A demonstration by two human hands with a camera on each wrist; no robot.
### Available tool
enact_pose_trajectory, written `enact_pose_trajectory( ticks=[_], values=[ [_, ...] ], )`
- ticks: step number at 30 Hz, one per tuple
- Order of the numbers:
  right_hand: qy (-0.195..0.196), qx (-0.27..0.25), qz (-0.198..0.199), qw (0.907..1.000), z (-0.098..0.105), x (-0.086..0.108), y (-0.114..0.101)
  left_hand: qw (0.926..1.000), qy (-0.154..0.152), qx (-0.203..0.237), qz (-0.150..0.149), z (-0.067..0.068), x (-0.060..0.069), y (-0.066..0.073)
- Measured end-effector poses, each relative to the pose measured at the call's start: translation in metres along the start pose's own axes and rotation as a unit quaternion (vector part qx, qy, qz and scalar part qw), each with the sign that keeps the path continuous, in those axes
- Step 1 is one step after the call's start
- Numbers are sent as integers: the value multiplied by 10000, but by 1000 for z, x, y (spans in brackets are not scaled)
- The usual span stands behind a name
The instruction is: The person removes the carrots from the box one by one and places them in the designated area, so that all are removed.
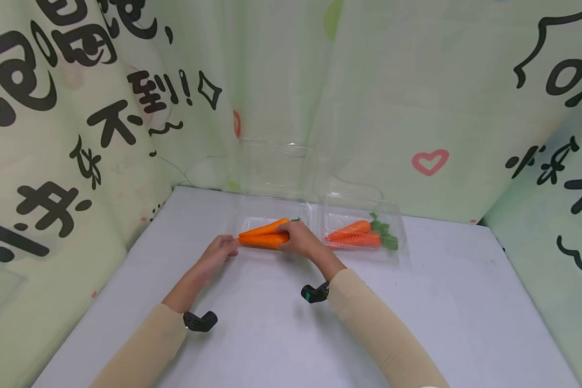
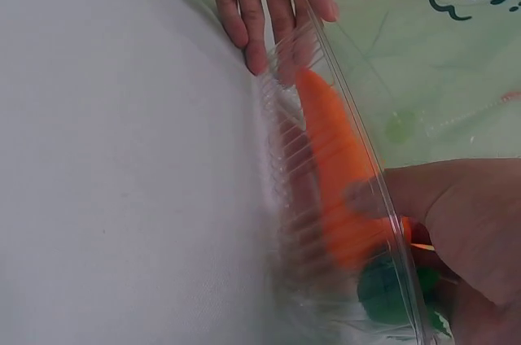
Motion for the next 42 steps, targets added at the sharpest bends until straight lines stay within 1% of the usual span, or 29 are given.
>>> enact_pose_trajectory(
  ticks=[5, 8, 11, 18, 24, 30, 36, 42],
  values=[
    [92, -124, -84, 9998, 4, 2, -1, 10000, 22, 82, 12, 0, 0, 0],
    [119, -226, -142, 9996, 7, 3, -2, 9999, 25, 102, 77, 1, 0, -3],
    [163, -284, -129, 9994, 10, 4, -3, 9999, 11, 61, 132, 1, -1, -5],
    [335, -331, -54, 9989, 17, 8, -4, 9996, -36, 144, 223, 0, -4, -4],
    [362, -472, -34, 9982, 22, 14, -5, 9996, -123, 212, 101, -1, -4, -3],
    [436, -503, -2, 9978, 27, 23, -7, 9996, -180, 200, -33, -1, 0, -1],
    [564, -538, 20, 9970, 37, 31, -9, 9996, -215, 168, -32, 0, 2, 2],
    [600, -564, 94, 9966, 43, 37, -9, 9996, -225, 192, -12, 1, 0, 4]
  ],
)
Point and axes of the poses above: each hand's wrist, its own x-axis away from the middle knuckle, its own z-axis out of the back of the hand, y = z × x, the point moved 5 cm from there along -x, towards the middle knuckle, and after that the axes turned 3 degrees about x, right-handed, at the moved point
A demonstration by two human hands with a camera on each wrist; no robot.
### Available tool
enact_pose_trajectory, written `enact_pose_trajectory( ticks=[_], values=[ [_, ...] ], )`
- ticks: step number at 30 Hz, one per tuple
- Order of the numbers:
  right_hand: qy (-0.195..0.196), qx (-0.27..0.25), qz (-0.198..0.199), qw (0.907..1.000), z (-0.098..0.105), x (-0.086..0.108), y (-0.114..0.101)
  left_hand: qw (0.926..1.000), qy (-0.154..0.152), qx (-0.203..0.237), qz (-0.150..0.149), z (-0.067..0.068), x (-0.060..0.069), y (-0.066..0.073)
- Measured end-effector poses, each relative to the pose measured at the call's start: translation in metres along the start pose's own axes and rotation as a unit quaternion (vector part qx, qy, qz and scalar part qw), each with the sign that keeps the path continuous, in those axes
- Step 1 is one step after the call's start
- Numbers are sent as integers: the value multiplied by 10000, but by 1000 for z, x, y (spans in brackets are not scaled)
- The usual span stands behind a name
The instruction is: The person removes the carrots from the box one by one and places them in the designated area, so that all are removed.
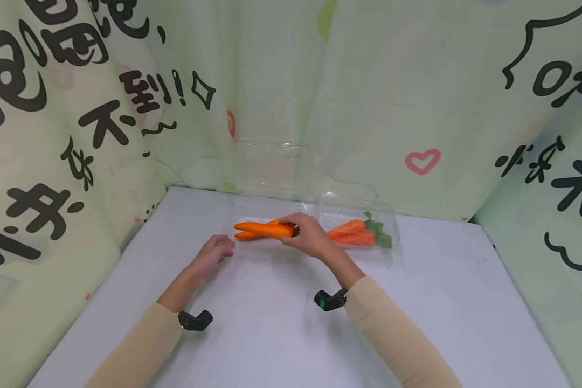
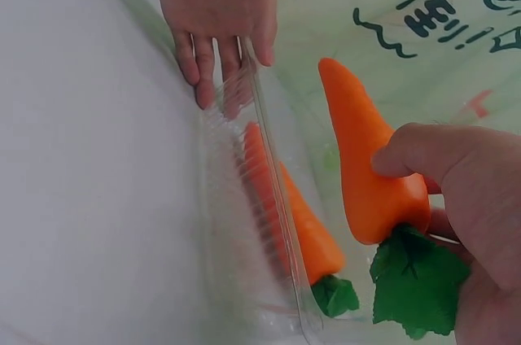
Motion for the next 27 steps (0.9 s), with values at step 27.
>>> enact_pose_trajectory(
  ticks=[27],
  values=[
    [71, 5, 18, 10000, 12, 38, 3, 10000, -23, 30, -41, 1, 0, -1]
  ],
)
Point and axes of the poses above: each hand's wrist, its own x-axis away from the middle knuckle, its own z-axis out of the back of the hand, y = z × x, the point moved 5 cm from there along -x, towards the middle knuckle, and after that the axes turned 3 degrees about x, right-handed, at the moved point
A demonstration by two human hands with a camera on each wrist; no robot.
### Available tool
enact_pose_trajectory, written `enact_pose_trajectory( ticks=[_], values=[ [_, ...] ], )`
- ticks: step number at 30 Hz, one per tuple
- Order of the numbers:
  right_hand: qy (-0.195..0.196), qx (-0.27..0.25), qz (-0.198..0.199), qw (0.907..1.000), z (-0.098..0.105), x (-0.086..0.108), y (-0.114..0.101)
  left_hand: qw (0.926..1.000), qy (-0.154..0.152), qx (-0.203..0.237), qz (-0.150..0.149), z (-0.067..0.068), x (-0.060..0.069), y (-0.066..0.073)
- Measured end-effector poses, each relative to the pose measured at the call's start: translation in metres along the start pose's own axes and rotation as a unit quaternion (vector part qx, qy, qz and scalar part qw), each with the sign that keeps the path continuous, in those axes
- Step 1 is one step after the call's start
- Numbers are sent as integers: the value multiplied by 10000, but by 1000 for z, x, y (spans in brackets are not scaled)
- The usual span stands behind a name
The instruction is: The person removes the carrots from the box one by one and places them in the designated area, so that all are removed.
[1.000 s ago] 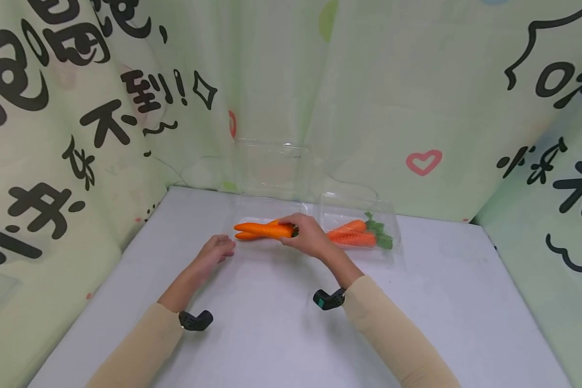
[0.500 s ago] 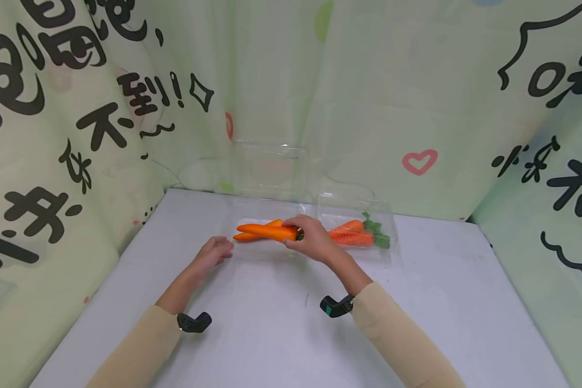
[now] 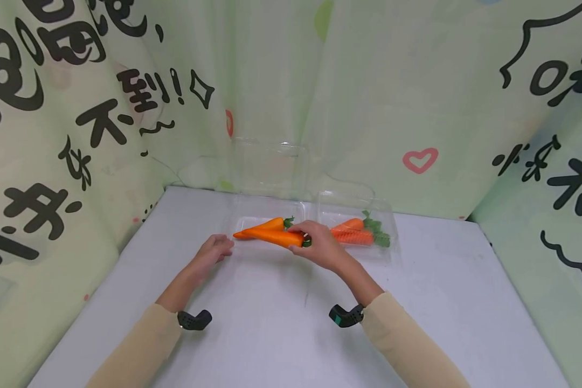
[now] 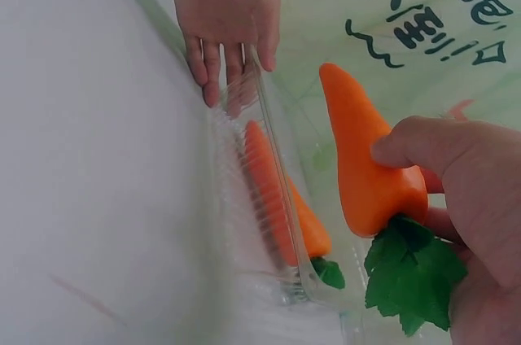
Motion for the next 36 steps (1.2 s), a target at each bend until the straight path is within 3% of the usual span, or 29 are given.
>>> enact_pose_trajectory(
  ticks=[13, 20, 36],
  values=[
    [-299, 22, -33, 9995, -8, 20, 8, 9999, -9, -107, 16, -1, -1, 3],
    [-475, 47, -27, 9989, -19, 27, 14, 9998, 33, -80, 157, -1, -2, -3],
    [-595, -130, 95, 9981, -28, 33, 16, 9999, 38, -79, 114, -1, -3, -1]
  ],
)
Point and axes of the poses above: each hand's wrist, its own x-axis away from the middle knuckle, its own z-axis out of the back of the hand, y = z × x, the point moved 5 cm from there along -x, towards the middle knuckle, and after that the axes turned 3 degrees about x, right-handed, at the moved point
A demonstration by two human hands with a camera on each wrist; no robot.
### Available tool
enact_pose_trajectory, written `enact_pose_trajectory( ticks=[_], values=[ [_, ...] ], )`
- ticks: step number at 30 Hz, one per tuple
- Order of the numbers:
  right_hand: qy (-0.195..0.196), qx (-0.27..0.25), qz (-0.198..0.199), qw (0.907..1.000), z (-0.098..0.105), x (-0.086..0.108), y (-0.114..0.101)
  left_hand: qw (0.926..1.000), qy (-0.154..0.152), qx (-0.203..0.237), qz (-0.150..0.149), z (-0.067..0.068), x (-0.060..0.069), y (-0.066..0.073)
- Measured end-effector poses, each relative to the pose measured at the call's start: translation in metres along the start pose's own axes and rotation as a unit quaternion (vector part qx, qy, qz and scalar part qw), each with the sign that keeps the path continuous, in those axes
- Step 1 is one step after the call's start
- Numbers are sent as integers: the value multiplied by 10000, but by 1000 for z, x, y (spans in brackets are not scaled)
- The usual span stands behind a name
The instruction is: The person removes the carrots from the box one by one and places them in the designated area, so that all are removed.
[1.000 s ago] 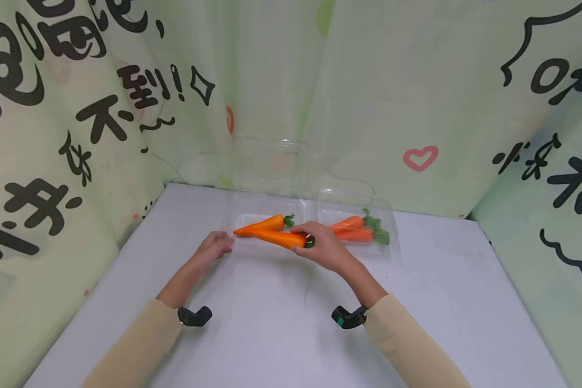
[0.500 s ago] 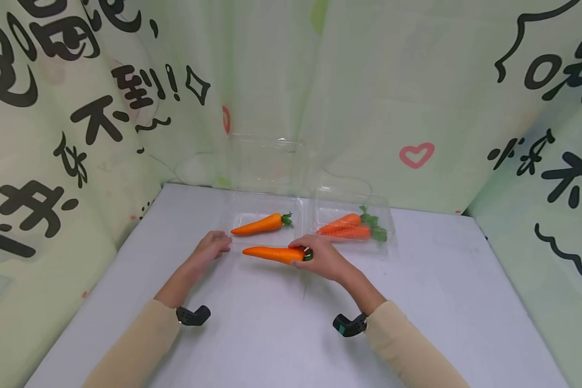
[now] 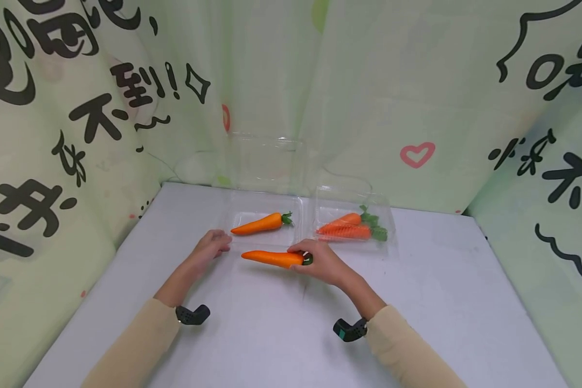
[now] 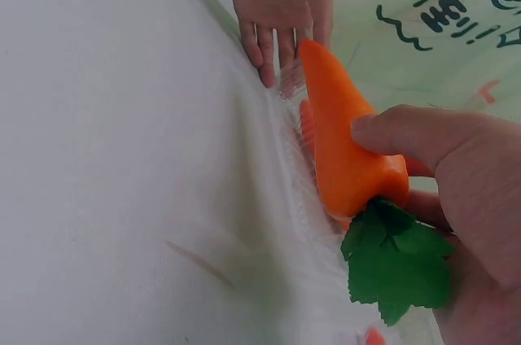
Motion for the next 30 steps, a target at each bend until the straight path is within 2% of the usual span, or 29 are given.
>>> enact_pose_trajectory(
  ticks=[8, 20, 30],
  values=[
    [118, 23, 46, 9999, -4, 4, 2, 10000, 47, -65, 9, 1, -1, 0],
    [-6, -41, -80, 10000, -16, 9, 10, 9999, 41, -119, -21, 0, 0, -1],
    [61, 7, -163, 9998, -23, 10, 17, 9998, 22, -156, -95, 0, 0, -1]
  ],
)
Point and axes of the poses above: each hand's wrist, its own x-axis away from the middle knuckle, its own z-axis out of the back of the hand, y = z × x, the point moved 5 cm from there along -x, towards the middle knuckle, and after that the axes turned 3 degrees about x, right-handed, at the moved point
